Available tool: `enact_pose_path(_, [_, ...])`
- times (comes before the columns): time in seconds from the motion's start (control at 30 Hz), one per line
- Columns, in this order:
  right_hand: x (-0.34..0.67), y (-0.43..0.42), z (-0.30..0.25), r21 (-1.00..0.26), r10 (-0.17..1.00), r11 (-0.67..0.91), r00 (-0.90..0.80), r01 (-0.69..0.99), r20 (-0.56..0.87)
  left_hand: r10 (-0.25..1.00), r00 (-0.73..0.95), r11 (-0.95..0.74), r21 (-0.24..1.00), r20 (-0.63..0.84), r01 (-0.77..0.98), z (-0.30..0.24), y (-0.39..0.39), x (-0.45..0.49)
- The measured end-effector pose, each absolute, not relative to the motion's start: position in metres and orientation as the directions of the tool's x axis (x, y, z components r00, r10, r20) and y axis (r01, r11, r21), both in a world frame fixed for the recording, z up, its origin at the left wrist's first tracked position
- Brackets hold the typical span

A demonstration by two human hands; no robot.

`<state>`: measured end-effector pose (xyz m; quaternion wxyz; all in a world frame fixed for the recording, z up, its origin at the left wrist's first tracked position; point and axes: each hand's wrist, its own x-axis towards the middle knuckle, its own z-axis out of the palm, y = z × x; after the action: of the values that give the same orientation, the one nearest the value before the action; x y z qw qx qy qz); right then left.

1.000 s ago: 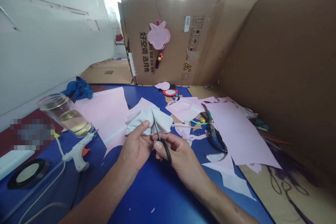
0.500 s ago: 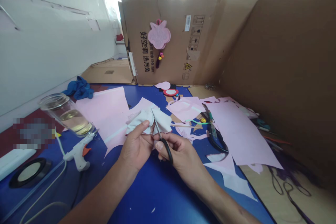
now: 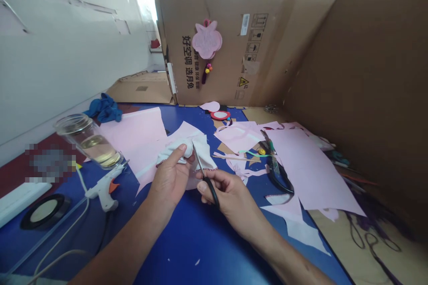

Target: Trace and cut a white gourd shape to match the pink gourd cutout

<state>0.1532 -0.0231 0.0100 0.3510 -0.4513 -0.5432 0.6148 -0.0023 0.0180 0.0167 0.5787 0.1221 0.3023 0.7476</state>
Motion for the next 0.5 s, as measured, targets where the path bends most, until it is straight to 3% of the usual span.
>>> enact_pose_path(0.5, [0.1568, -0.0229, 0.0073, -0.99, 0.921, -0.134, -0.363, 0.048, -0.143, 0.969, -0.209, -0.105, 0.545, -0.132, -0.832, 0.0219, 0.0173, -0.0073])
